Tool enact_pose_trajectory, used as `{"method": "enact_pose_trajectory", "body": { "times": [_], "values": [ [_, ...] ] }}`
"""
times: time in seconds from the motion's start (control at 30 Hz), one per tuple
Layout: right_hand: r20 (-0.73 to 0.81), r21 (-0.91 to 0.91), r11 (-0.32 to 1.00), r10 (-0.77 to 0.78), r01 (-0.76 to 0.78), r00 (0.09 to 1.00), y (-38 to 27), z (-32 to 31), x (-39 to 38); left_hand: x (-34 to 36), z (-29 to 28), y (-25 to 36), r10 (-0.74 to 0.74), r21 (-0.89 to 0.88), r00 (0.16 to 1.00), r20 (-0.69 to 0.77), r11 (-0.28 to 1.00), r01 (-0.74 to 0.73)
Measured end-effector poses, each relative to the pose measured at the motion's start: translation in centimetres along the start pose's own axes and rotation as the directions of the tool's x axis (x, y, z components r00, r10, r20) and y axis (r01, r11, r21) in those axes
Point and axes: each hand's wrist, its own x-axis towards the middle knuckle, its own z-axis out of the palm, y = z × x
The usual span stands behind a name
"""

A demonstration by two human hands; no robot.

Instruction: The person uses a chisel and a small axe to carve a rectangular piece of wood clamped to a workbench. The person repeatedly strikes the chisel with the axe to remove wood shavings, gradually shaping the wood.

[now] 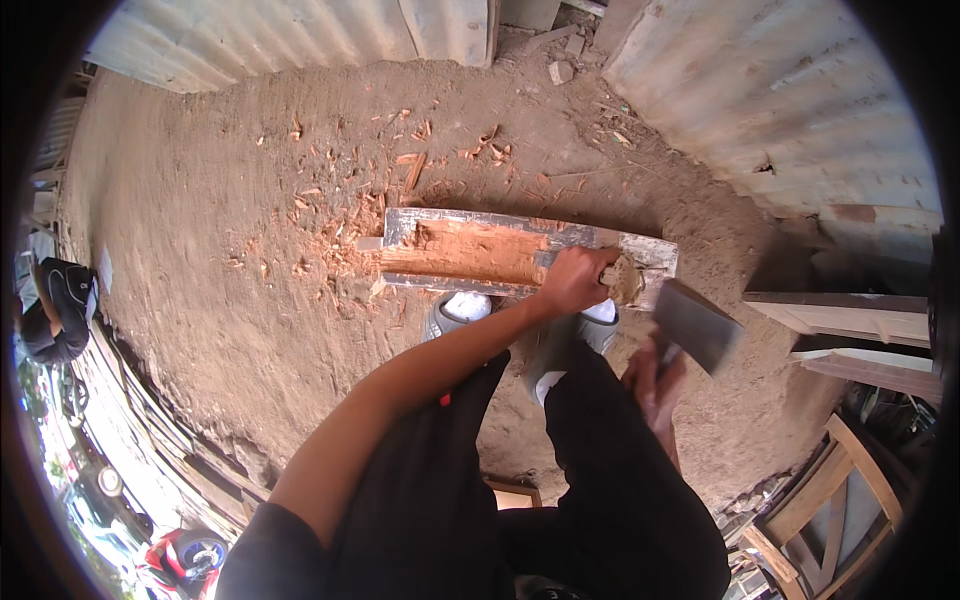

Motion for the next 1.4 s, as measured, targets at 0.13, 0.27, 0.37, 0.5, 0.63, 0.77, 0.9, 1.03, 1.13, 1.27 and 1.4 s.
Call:
{"method": "enact_pose_trajectory", "body": {
  "times": [0.13,0.27,0.37,0.5,0.63,0.77,0.9,1.03,1.13,1.27,1.4],
  "values": [
    [0.219,-0.271,0.939,0.274,-0.211,0.937,-4.7,-1.7,3.0,0.1,-0.2,-0.2,-0.032,-0.005,0.999,0.021,0.999,0.032],
    [0.041,0.076,0.992,0.095,-0.098,0.995,-4.2,-1.3,2.1,0.3,-0.2,1.5,0.004,-0.061,0.999,-0.049,0.998,-0.007],
    [0.19,-0.086,0.965,0.259,-0.247,0.947,-3.7,-1.3,2.1,0.4,0.0,1.2,0.019,-0.027,0.999,-0.05,0.999,-0.02],
    [0.228,-0.13,0.945,0.323,-0.3,0.918,-5.8,-2.4,3.0,-0.2,0.1,0.0,-0.007,0.031,1.0,-0.006,1.0,0.007],
    [0.024,0.124,0.958,0.26,-0.261,0.965,-5.3,-1.4,1.3,-0.2,0.7,0.0,-0.02,0.033,1.0,0.005,0.999,0.02],
    [0.147,-0.032,0.943,0.331,-0.33,0.932,-3.0,-0.8,1.4,0.1,0.8,0.3,0.02,0.009,1.0,-0.015,1.0,-0.02],
    [0.185,-0.051,0.959,0.283,-0.278,0.941,-3.7,-2.7,2.8,-0.2,0.3,0.1,-0.001,0.051,0.999,0.038,0.999,0.0],
    [0.057,0.138,0.967,0.209,-0.214,0.976,-1.5,-1.3,1.4,-0.2,0.4,0.7,-0.051,0.073,0.997,0.064,0.996,0.046],
    [0.203,-0.122,0.973,0.217,-0.195,0.955,-0.2,-1.7,1.9,-0.3,0.0,0.5,-0.024,0.046,0.998,0.065,0.999,0.021],
    [0.094,0.035,0.983,0.176,-0.18,0.98,-1.2,-2.3,1.2,-0.2,-0.1,0.9,-0.045,0.03,0.998,0.049,0.999,0.044],
    [0.063,0.048,0.992,0.111,-0.114,0.992,-0.9,-1.6,0.6,0.3,0.0,1.1,-0.041,0.002,0.999,-0.002,0.999,0.041]
  ]
}}
